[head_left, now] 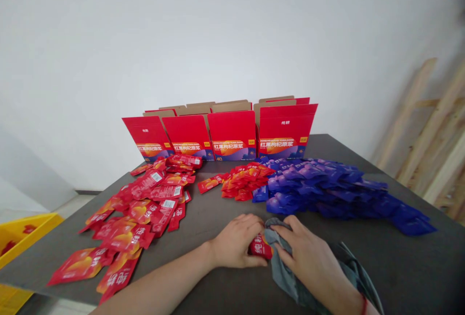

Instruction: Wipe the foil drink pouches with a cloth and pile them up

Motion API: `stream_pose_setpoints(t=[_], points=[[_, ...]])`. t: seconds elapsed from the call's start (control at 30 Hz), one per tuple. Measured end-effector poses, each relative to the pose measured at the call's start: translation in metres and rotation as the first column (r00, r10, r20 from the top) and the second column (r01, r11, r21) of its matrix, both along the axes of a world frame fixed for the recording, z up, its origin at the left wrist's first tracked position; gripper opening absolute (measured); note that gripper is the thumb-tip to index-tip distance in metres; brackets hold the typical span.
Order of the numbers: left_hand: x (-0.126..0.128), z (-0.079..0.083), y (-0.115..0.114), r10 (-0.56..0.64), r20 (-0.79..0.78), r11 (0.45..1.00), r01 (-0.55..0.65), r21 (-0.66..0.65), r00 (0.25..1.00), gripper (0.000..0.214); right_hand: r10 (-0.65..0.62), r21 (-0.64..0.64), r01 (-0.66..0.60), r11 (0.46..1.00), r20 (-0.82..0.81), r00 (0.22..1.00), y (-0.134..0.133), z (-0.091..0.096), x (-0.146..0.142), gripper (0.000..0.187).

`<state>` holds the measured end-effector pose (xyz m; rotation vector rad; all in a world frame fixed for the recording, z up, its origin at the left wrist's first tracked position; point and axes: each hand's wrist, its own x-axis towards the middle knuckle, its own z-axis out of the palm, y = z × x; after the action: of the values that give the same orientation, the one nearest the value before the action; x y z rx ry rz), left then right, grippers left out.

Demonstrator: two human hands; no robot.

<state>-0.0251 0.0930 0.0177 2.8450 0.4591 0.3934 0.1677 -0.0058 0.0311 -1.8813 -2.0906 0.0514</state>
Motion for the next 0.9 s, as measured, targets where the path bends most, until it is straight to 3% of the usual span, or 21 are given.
stream_pose_setpoints(t=[0.1,0.17,0.43,0.67,0.77,0.9], points=[[-0.006,0.001,0.001,0.150,-0.009,0.984,-0.150,-0.099,0.989,0.053,-0.037,-0.006,0.037,0.999,0.020,0.999,0.004,-0.007,-0.009,0.029],[-0.007,0.001,0.002,0.181,-0.032,0.974,-0.184,-0.131,0.983,0.050,-0.072,-0.011,0.073,0.997,0.037,0.997,0.003,-0.012,-0.004,0.027],[-0.006,-0.005,0.011,0.132,-0.042,0.986,-0.136,-0.096,0.990,0.055,-0.198,0.017,0.198,0.980,0.090,0.976,-0.003,-0.020,0.041,0.030],[-0.004,-0.006,0.013,0.123,-0.062,0.992,-0.125,-0.028,0.990,0.052,0.071,0.036,-0.074,0.997,0.082,0.994,0.006,-0.019,-0.025,0.034],[-0.004,-0.002,0.012,0.126,-0.080,0.991,-0.129,-0.034,0.989,0.051,0.038,0.032,-0.041,0.999,0.087,0.995,0.008,-0.020,-0.038,0.032],[-0.006,-0.001,0.014,0.103,-0.073,0.991,-0.108,-0.074,0.992,0.055,-0.043,0.043,0.040,0.998,0.086,0.995,0.000,-0.027,-0.016,0.031]])
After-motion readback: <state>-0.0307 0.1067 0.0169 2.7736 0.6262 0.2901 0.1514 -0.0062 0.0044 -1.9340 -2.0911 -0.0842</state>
